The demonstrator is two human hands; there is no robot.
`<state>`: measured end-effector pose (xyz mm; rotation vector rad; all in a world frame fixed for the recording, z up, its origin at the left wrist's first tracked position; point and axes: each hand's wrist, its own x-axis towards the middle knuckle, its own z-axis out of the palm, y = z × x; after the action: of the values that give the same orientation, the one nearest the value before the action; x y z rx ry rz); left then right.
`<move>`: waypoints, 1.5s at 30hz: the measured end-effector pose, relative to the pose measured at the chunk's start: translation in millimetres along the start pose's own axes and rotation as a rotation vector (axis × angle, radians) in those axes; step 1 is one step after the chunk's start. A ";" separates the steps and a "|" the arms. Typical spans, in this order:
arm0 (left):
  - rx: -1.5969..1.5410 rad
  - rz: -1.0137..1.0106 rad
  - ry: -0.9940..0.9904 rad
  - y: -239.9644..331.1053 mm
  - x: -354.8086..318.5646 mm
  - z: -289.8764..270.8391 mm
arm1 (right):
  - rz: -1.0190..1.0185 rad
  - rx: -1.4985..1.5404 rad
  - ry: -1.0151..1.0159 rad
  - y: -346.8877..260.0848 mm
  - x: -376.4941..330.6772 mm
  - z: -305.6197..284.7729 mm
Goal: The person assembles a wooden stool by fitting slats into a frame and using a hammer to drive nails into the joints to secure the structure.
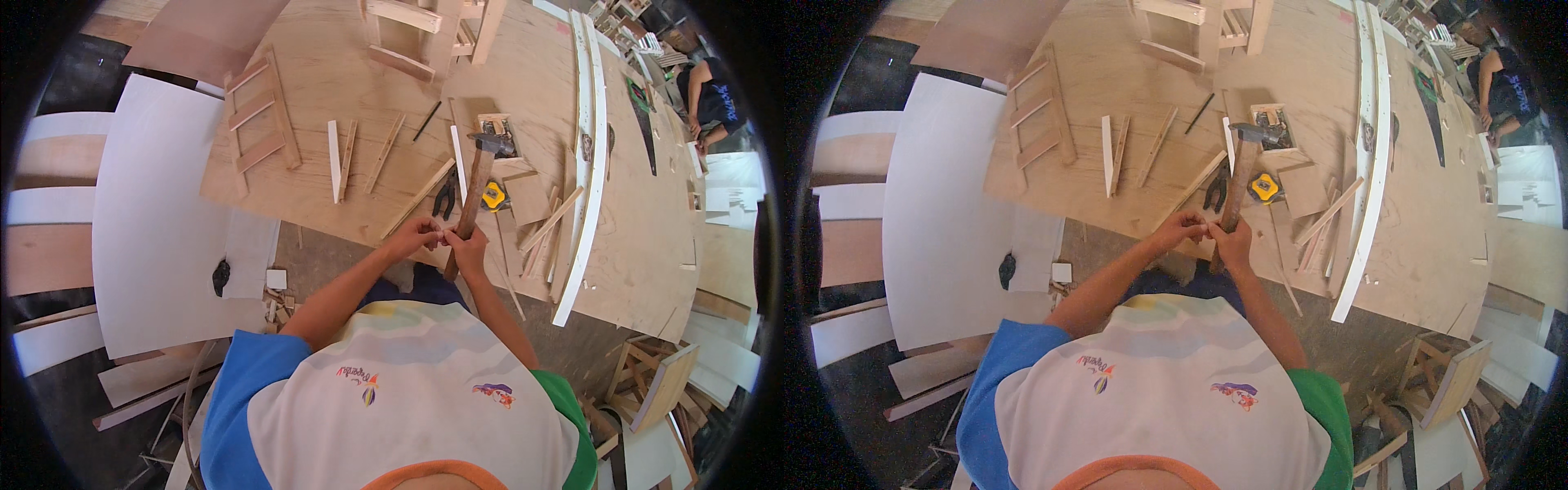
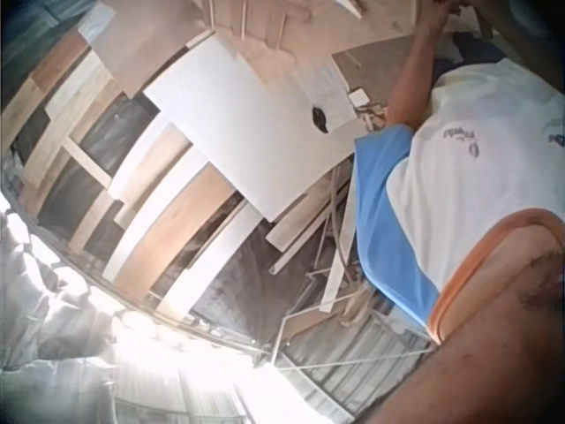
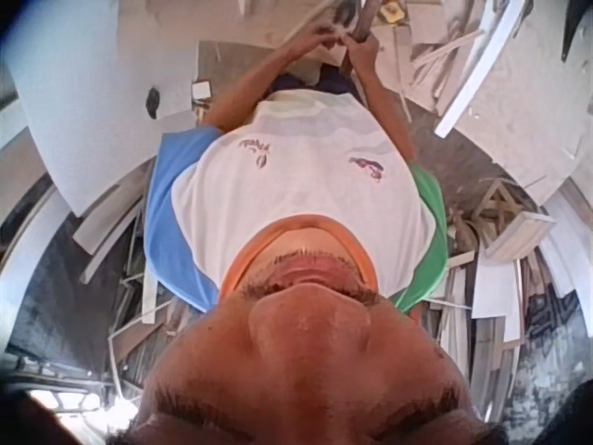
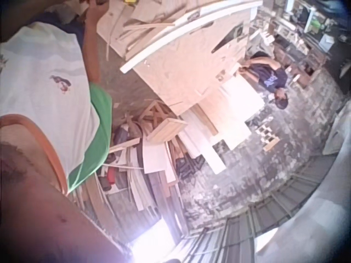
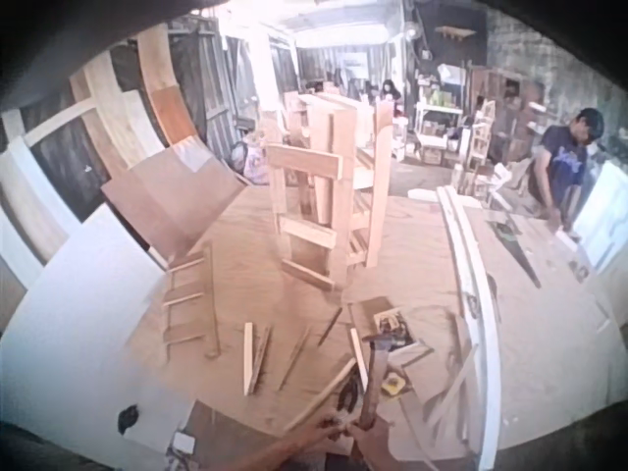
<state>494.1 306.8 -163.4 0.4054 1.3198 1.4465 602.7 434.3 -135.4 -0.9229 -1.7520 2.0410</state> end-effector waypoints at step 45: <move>0.127 0.068 0.681 38.6 -132.6 -162.2 | -0.056 -0.525 0.146 77.7 93.4 170.7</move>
<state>392.4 122.4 -130.8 0.0249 1.9575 1.6326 438.0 342.5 -226.9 -1.1131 -2.2423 1.4536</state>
